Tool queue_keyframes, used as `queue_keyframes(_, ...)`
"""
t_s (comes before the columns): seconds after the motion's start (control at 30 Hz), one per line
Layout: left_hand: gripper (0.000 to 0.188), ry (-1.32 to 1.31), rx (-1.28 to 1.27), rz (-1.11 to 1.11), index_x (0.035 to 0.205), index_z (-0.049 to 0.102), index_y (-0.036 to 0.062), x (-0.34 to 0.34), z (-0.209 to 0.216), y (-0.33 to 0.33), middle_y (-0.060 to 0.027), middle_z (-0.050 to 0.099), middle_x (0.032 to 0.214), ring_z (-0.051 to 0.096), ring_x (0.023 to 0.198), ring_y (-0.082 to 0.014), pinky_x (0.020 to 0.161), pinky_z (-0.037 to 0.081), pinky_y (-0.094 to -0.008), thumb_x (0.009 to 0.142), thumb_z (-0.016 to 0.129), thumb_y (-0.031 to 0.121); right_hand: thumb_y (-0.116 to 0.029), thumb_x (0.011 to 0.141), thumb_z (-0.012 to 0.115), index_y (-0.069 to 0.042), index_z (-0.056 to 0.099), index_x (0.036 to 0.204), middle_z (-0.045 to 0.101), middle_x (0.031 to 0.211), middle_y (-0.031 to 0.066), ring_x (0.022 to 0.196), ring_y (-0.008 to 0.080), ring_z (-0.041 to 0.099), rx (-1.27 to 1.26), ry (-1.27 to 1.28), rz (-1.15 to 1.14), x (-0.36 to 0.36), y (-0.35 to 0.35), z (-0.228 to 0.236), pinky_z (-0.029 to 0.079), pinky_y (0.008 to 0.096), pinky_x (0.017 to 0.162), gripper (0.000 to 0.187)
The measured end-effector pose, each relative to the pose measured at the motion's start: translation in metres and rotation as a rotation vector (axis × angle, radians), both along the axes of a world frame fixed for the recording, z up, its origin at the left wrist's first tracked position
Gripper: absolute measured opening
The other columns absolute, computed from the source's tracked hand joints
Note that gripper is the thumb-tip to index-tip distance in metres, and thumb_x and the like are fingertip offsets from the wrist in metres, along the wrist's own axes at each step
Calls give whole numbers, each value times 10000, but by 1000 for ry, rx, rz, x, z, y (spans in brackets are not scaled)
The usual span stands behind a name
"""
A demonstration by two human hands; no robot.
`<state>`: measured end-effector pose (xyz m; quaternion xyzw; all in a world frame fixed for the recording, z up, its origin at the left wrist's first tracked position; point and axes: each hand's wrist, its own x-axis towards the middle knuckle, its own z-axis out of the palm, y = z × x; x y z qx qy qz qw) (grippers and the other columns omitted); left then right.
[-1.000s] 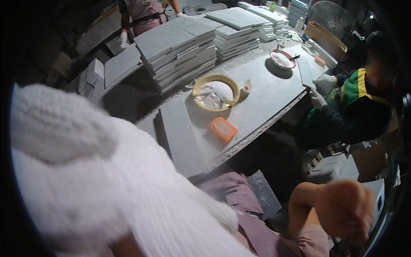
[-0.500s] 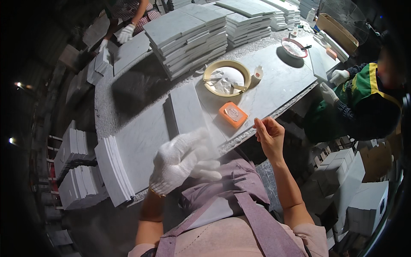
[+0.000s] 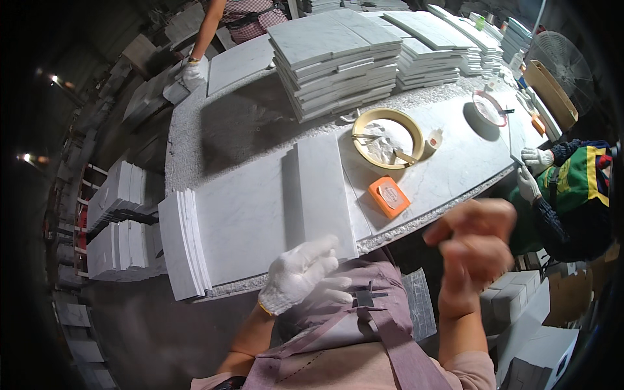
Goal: The person applies a white paste to a rectangular stone tile using a small metal spatula, spreads it evenly, and scrapes off excess. They then wipe the tile with a cloth and use an orange sanding block to smooth the surface. The person repeats this process on multiple tiles, stacking finished ones on the table.
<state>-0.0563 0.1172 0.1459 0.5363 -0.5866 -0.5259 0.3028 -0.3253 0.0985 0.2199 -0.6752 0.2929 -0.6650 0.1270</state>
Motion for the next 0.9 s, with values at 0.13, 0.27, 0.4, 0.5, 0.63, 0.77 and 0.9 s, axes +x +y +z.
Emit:
queue_keyframes(0.13,367,407,347,79,1372,650,-35,-5,1,-4,-175,704,1200,758,1069,-286,875,634,-350,1015,675,44,-256,922,819,-213,728,966,617,897,-23,730,109,638,-197,138,268,-14,0,61,425,282,617,110)
queue_keyframes(0.27,414,127,111,-87,1448,544,-75,-4,-6,-14,-234,652,1250,774,981,-367,806,700,-446,1042,588,-8,-302,849,887,-215,698,916,605,826,-55,692,87,585,-327,372,417,-8,-23,101,390,281,605,218)
queue_keyframes(0.4,411,314,261,-24,1438,557,-85,-2,-6,-13,-219,670,1239,776,985,-328,826,684,-395,1038,608,0,-429,992,732,-97,633,855,557,799,14,743,186,542,-174,530,512,7,-24,133,400,302,586,372)
queue_keyframes(0.5,428,247,248,-16,1429,559,-110,1,-6,-13,-210,650,1267,768,997,-303,877,660,-367,1030,650,16,-471,966,748,-102,654,879,572,834,8,764,192,559,-158,474,457,12,-22,130,404,313,605,391)
queue_keyframes(0.63,444,151,102,-85,1443,547,-105,4,-15,-15,-210,651,1249,766,993,-315,873,661,-377,1031,654,22,-449,952,770,-96,667,887,570,844,0,784,197,570,-209,619,597,-2,-23,131,408,336,634,373)
queue_keyframes(0.77,461,306,330,-44,1457,528,-110,7,-25,-15,-210,653,1219,767,977,-337,873,665,-379,1029,651,8,-406,930,808,-85,680,872,585,831,-1,750,180,568,-159,403,464,11,-18,119,399,326,612,350)
queue_keyframes(0.9,418,22,-84,-122,1408,612,-63,5,-23,-16,-172,699,1159,758,1016,-265,861,644,-350,1019,691,68,-263,791,914,-200,709,813,599,735,-57,584,85,536,-274,40,292,28,-28,73,339,278,537,216)
